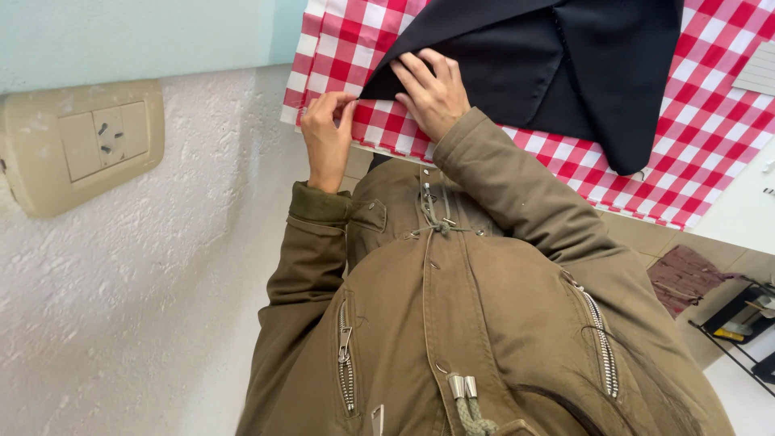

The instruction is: Measuring and preparing black fabric on a workspace table.

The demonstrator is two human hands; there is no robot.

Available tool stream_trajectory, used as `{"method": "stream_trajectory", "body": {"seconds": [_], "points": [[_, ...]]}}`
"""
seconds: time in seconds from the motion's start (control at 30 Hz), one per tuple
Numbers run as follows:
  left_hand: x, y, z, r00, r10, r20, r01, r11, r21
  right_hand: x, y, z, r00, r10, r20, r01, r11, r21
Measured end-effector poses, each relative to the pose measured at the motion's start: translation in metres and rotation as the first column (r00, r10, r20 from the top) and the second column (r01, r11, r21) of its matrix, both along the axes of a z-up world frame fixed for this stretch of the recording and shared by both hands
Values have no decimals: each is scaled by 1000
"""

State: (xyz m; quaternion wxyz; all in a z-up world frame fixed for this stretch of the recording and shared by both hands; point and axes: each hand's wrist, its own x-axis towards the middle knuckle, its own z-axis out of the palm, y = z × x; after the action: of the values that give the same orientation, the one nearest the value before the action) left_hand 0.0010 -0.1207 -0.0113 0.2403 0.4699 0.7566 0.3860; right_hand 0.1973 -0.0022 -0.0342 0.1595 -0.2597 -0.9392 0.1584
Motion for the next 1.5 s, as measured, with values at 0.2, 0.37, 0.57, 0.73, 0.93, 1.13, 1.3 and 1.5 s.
{"method": "stream_trajectory", "body": {"seconds": [0.2,0.37,0.57,0.73,0.93,1.13,1.3,1.5], "points": [[-13,-12,2,999,36,-28,-37,999,-16,-10,2,-22,996,-13,83,11,1000,28],[-32,-25,2,996,88,-3,-88,995,-54,-8,1,-31,993,28,116,-26,999,-22],[-31,-14,3,951,45,-305,-70,995,-72,-7,0,-31,989,40,139,-37,999,-21],[8,33,16,969,-47,-241,52,998,17,-8,-2,-24,991,25,132,-26,1000,1],[7,41,-13,953,-38,-300,18,997,-71,-14,7,-11,995,-1,103,4,1000,-28],[15,52,-8,981,3,196,-7,1000,19,-16,9,6,999,-28,-23,26,996,-81],[23,58,12,810,-101,578,13,988,154,5,9,-32,827,-451,-336,55,659,-750],[23,57,-12,865,-10,502,-84,983,163,66,40,-86,400,-895,-196,-586,-85,-806]]}}
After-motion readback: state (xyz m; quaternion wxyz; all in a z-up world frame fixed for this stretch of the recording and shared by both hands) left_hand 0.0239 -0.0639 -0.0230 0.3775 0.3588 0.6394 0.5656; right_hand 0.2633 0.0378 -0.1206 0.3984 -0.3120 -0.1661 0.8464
